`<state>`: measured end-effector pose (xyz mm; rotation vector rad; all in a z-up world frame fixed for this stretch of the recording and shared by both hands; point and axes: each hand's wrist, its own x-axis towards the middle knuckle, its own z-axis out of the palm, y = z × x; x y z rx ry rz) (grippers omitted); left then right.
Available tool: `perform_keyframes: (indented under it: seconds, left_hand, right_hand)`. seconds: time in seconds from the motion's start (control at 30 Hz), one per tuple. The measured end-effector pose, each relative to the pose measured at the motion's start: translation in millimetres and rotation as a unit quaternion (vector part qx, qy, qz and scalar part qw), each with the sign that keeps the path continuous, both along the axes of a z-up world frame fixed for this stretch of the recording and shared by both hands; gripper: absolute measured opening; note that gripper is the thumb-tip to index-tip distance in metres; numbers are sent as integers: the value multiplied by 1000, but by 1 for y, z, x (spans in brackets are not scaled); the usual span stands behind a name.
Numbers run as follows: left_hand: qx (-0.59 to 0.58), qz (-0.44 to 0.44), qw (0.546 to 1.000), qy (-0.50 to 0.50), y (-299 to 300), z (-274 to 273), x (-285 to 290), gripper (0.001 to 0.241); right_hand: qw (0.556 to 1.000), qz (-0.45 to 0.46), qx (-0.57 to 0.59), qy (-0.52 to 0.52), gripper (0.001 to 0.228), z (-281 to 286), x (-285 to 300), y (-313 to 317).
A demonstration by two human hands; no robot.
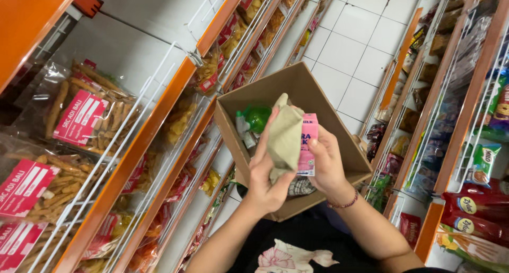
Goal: The person takes milk cartons from a cardboard box, scans them with a handheld scanner, and places them onto a store shelf.
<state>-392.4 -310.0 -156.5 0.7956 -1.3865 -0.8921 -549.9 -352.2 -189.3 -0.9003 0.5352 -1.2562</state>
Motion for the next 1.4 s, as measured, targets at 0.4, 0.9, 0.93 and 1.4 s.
perform_keyframes:
  seconds: [0.4,0.9,0.93,1.4]
  left_hand:
    - [5,8,998,-66,37,-60,7,59]
    - [103,-14,972,212,12,-41,-25,49]
    - [105,-8,970,219,13,-42,-29,48]
    - [-10,-31,999,-40,28,-34,-33,29]
  right_hand:
    - [991,-123,-12,-47,55,2,-9,-7]
    - [946,-65,-172,265,63,8,0,25]
    - [947,-58,-188,255,68,12,2,23]
    - [993,-79,3,-83,98,-9,-37,4]
